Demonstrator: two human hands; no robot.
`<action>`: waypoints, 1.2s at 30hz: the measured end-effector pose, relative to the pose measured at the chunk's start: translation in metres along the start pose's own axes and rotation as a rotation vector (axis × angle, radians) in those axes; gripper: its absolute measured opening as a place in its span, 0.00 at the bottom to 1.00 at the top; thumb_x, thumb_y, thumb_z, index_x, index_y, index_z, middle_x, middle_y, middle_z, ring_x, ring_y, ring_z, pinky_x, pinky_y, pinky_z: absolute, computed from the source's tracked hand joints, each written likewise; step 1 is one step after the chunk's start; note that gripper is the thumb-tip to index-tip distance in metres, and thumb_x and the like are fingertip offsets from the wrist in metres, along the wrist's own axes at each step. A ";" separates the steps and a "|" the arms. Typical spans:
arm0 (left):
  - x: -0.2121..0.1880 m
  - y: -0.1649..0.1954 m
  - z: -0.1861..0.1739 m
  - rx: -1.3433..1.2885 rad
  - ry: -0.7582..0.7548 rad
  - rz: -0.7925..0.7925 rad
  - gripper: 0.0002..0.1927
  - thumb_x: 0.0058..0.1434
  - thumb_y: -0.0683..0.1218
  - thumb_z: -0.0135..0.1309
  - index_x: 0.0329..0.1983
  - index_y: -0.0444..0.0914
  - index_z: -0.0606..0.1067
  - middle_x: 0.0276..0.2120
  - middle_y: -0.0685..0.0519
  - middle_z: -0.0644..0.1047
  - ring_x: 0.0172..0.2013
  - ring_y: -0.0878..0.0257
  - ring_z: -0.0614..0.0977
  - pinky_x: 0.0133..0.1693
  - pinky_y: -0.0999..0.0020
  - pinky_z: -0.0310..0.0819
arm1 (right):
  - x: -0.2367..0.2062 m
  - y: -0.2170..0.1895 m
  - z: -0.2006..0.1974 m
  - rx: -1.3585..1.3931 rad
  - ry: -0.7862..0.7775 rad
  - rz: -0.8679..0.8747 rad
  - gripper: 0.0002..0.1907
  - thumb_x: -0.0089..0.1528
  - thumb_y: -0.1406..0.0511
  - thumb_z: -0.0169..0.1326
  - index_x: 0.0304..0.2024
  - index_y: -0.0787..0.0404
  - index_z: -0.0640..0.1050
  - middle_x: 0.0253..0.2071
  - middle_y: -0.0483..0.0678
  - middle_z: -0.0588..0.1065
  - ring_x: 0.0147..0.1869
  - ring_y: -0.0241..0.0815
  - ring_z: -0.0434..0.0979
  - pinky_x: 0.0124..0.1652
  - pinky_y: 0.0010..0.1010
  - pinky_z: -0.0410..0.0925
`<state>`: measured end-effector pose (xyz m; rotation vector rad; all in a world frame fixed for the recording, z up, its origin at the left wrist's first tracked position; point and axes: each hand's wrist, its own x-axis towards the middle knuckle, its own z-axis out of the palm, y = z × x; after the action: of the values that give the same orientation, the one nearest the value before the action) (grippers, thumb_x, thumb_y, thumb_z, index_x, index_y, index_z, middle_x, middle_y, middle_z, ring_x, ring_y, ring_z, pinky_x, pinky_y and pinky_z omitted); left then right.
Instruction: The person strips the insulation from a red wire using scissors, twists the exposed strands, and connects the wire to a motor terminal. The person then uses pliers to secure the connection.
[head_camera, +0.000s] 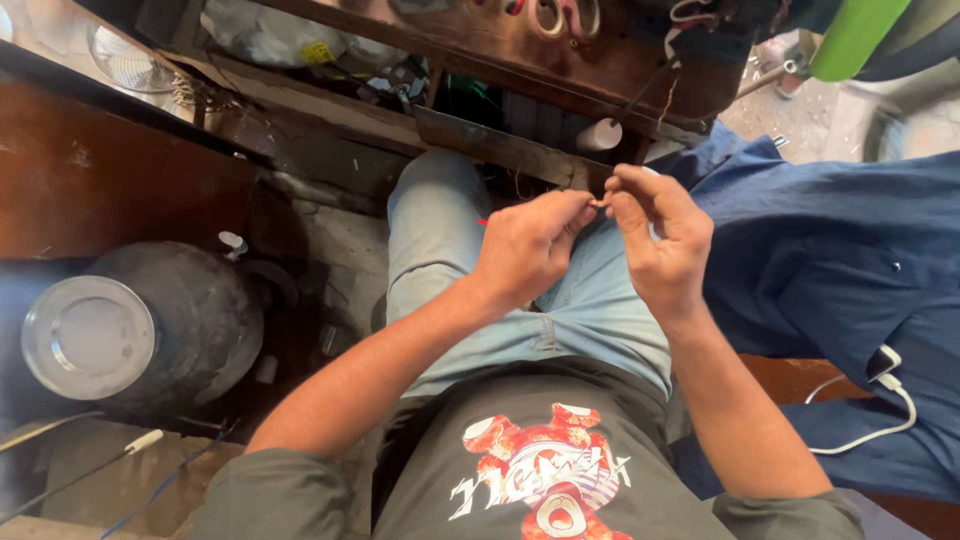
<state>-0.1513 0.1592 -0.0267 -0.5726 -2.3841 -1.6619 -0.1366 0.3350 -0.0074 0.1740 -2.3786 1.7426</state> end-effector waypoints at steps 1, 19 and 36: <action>-0.001 -0.002 -0.004 0.015 -0.007 0.010 0.07 0.67 0.43 0.57 0.47 0.39 0.76 0.38 0.48 0.81 0.37 0.50 0.83 0.36 0.60 0.77 | 0.002 -0.005 0.001 0.057 -0.044 0.059 0.10 0.71 0.72 0.56 0.55 0.70 0.77 0.48 0.47 0.77 0.47 0.35 0.79 0.50 0.25 0.73; -0.019 0.033 -0.042 -0.054 -0.431 0.280 0.08 0.61 0.39 0.59 0.44 0.38 0.79 0.32 0.50 0.81 0.33 0.54 0.83 0.33 0.63 0.76 | -0.047 -0.031 -0.042 0.104 -0.308 0.130 0.05 0.60 0.76 0.62 0.39 0.69 0.82 0.39 0.51 0.81 0.41 0.39 0.79 0.42 0.29 0.72; -0.045 0.080 0.013 -0.416 -0.313 -0.185 0.07 0.69 0.38 0.56 0.49 0.32 0.80 0.32 0.51 0.82 0.33 0.69 0.83 0.37 0.75 0.80 | -0.086 -0.056 -0.071 -0.041 0.000 -0.038 0.15 0.62 0.71 0.65 0.50 0.67 0.79 0.48 0.51 0.78 0.47 0.36 0.81 0.48 0.26 0.75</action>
<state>-0.0771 0.1860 0.0217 -0.7427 -2.3577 -2.3327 -0.0356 0.3848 0.0463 0.2122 -2.3926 1.6754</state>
